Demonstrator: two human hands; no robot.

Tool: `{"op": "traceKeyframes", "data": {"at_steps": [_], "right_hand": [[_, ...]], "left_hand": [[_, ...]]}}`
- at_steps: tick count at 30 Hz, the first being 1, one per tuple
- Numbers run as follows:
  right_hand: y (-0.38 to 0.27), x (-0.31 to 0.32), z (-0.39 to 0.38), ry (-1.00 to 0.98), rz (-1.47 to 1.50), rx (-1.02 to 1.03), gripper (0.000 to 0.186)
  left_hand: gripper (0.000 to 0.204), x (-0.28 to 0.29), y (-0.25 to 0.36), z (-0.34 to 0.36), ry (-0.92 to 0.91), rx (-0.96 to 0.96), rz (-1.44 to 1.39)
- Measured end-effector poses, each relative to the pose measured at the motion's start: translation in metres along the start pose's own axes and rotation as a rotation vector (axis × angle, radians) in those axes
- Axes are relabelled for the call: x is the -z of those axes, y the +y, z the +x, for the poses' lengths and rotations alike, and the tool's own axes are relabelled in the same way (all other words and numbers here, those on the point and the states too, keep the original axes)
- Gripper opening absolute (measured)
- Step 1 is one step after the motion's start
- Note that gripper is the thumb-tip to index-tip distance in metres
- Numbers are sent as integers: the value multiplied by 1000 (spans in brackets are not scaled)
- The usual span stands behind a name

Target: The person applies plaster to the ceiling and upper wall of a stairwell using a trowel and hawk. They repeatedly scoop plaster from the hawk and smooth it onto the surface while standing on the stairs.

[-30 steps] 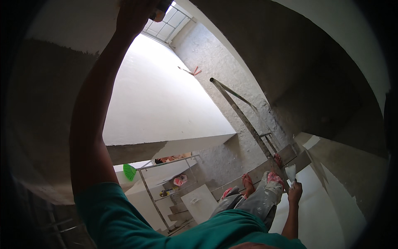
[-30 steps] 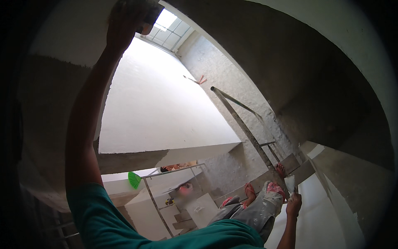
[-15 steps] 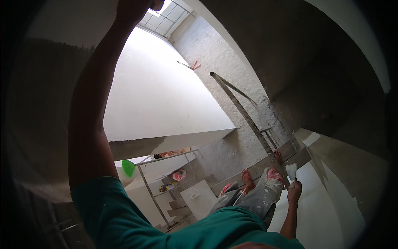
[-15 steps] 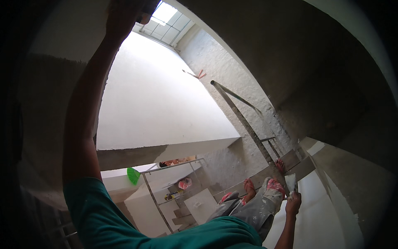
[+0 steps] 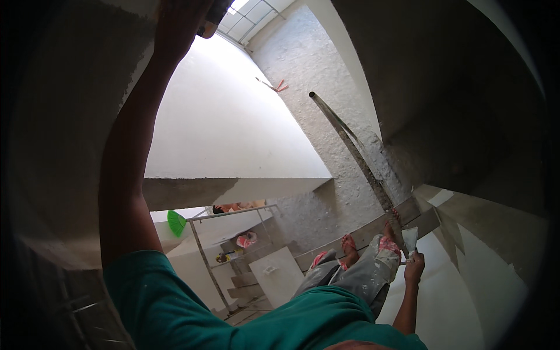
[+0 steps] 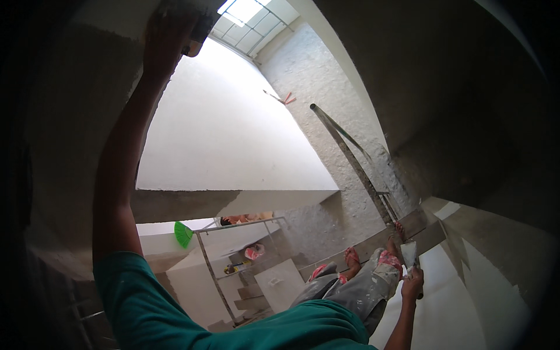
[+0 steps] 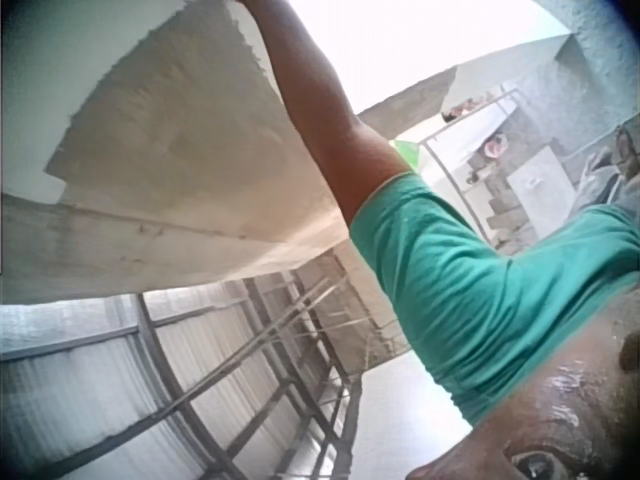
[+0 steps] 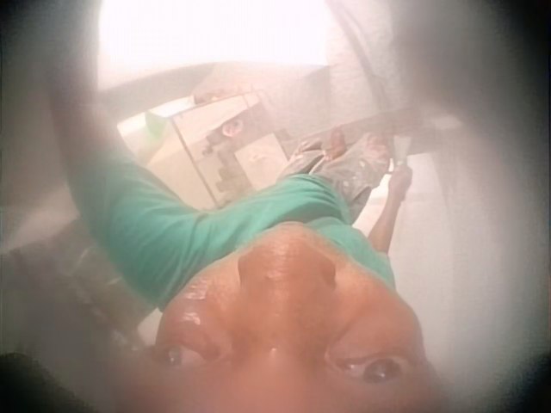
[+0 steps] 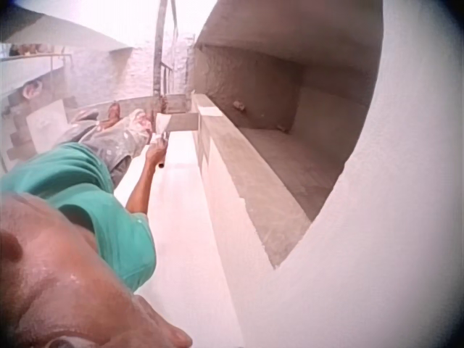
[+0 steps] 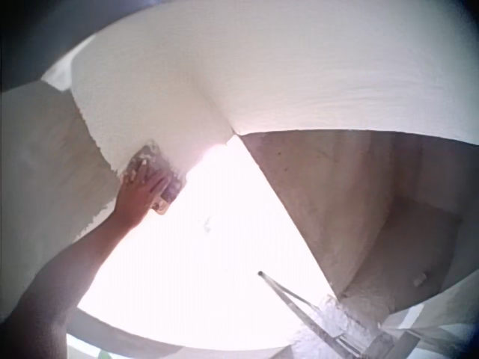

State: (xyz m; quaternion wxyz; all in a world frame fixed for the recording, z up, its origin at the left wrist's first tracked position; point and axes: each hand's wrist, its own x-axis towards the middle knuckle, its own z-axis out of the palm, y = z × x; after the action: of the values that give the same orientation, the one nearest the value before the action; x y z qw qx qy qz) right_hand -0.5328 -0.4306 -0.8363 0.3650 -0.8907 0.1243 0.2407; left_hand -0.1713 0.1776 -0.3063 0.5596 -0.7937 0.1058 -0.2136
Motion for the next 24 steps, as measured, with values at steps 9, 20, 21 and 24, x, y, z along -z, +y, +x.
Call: {"op": "traceKeyframes", "data": {"at_steps": [9, 20, 21, 24], "right_hand": [[10, -15, -11, 91, -75, 191, 29], [1, -5, 1, 41, 35, 141, 20], [5, -1, 3, 28, 53, 135, 19], [18, 7, 2, 69, 77, 97, 18]], "left_hand": [[59, -10, -26, -93, 64, -28, -28], [40, 22, -28, -32, 410, -116, -218], [49, 17, -28, -12, 489, -168, -241], [57, 20, -6, 55, 434, -126, -220]]}}
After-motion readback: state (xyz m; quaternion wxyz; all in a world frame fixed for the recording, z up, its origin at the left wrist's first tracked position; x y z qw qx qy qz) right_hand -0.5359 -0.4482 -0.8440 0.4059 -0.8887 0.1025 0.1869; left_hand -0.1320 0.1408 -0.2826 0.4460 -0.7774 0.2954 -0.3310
